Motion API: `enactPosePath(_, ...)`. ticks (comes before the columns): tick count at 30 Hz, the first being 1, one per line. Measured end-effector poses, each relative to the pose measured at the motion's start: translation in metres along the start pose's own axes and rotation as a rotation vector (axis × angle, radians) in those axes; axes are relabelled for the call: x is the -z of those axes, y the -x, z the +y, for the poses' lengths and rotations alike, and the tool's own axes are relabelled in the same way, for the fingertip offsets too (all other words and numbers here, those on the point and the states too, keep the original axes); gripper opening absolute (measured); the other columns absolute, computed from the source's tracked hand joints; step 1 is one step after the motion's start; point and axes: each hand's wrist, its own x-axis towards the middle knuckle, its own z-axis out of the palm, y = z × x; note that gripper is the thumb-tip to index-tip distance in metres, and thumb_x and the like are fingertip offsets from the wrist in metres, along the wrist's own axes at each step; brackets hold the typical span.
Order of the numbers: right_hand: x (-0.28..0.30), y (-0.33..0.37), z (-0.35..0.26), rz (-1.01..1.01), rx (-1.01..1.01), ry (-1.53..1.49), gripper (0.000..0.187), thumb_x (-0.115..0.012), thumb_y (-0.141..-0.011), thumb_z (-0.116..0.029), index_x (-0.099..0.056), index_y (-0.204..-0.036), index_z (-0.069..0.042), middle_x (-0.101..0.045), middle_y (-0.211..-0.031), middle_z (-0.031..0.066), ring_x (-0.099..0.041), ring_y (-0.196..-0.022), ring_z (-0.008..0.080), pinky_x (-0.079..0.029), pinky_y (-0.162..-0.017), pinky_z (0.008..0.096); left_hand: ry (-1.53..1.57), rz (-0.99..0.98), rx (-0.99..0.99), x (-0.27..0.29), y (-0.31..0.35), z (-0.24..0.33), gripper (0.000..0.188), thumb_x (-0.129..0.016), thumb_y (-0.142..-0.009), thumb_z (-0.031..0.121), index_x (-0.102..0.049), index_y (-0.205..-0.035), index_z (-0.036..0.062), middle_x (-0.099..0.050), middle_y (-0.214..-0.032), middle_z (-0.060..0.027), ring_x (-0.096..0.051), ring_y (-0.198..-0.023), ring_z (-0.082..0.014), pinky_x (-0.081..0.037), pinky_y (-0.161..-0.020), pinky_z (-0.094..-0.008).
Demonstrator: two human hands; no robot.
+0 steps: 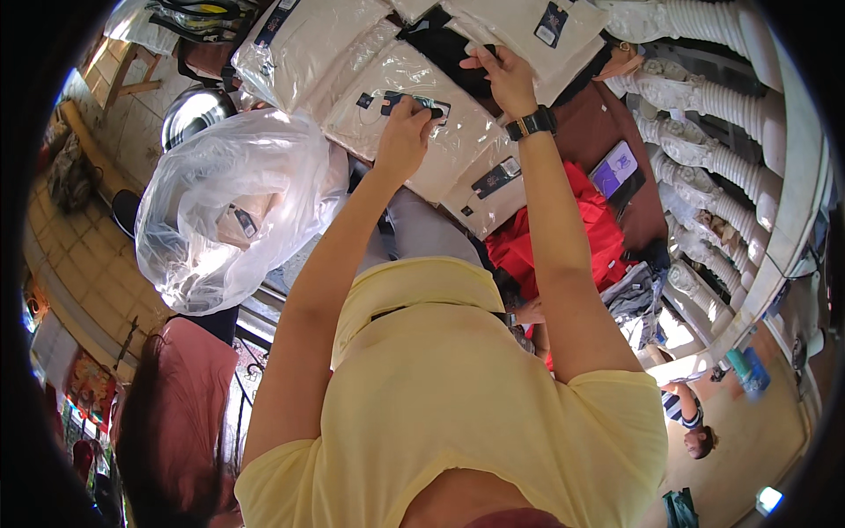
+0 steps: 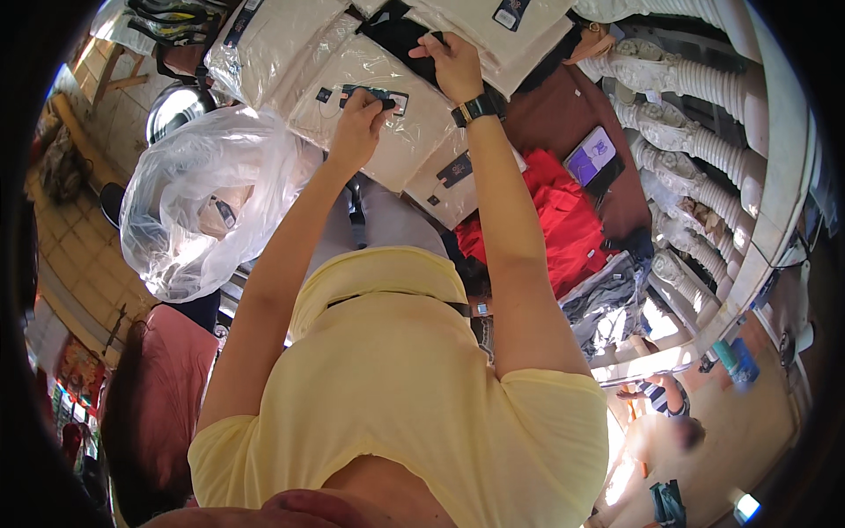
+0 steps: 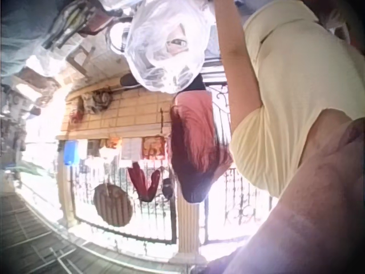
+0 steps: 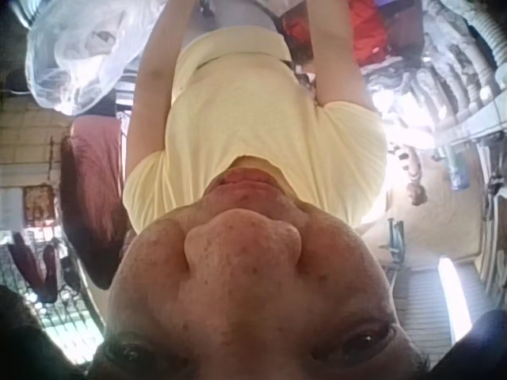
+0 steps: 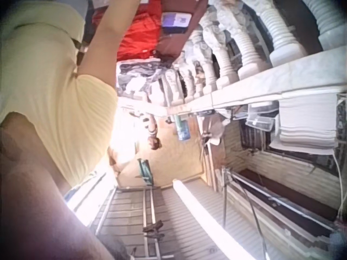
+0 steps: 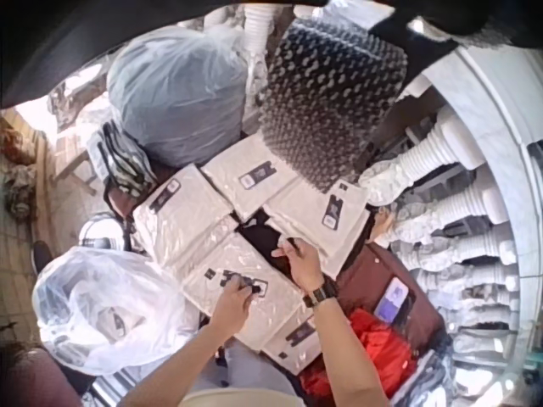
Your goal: The person sorts through packaged shirts on a table, bundles them using a black strap, and places the bundled shirts into a large clear plastic bag.
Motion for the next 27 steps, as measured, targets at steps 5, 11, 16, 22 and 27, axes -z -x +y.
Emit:
enactPosePath(5,-0.015,0.034,-0.047,0.06,0.118,-0.012,0.026,-0.061,-0.089,-0.021,-0.057,-0.093,0.005,-0.069,-0.076,0.0082,-0.06,-0.065,0.0102,-0.046,-0.057,0.0262,0.088,-0.047,0.114,0.017,-0.018,-0.008,0.009,-0.066,-0.082,0.009,-0.067,-0.088,0.0026,-0.054,-0.079,-0.0109,-0.056,-0.073,-0.0257,-0.044,-0.066,-0.0374)
enactPosePath(11,-0.045,0.104,-0.023,0.15,-0.306,-0.537,0.023,-0.059,-0.089,-0.01,-0.046,-0.102,0.003,-0.067,-0.085,0.0152,-0.065,-0.073,0.0149,-0.051,-0.065,0.0237,0.471,-0.045,0.472,0.024,-0.02,-0.008,0.018,-0.064,-0.083,0.002,-0.058,-0.1,-0.0012,-0.059,-0.073,-0.0049,-0.056,-0.067,-0.0107,-0.047,-0.063,-0.0256)
enactPosePath(16,-0.077,0.135,-0.039,0.134,0.1,-0.375,0.022,-0.052,-0.087,0.002,-0.042,-0.107,0.0,-0.066,-0.092,0.0159,-0.067,-0.074,0.0185,-0.051,-0.071,0.0281,0.375,-0.095,0.145,0.02,-0.006,-0.007,0.024,-0.062,-0.083,0.004,-0.057,-0.106,0.0006,-0.06,-0.084,-0.0062,-0.057,-0.078,-0.0113,-0.048,-0.07,-0.0276)
enactPosePath(22,-0.078,0.131,-0.075,-0.094,0.503,0.205,0.031,-0.047,-0.086,0.003,-0.047,-0.117,-0.001,-0.059,-0.105,0.0176,-0.06,-0.098,0.0325,-0.047,-0.084,0.0359,0.392,0.04,-0.015,-0.005,0.014,-0.007,0.034,-0.058,-0.082,0.008,-0.057,-0.115,-0.0001,-0.064,-0.105,-0.0129,-0.06,-0.092,-0.0183,-0.047,-0.081,-0.0299)
enactPosePath(27,-0.049,0.086,-0.043,0.199,0.355,0.23,0.026,-0.05,-0.08,-0.001,-0.054,-0.105,-0.004,-0.061,-0.096,0.0172,-0.059,-0.081,0.0315,-0.048,-0.07,0.0407,0.65,-0.052,0.385,0.001,0.008,0.007,0.03,-0.042,-0.098,0.017,-0.056,-0.117,-0.001,-0.063,-0.11,-0.0095,-0.057,-0.096,-0.0149,-0.045,-0.085,-0.0282)
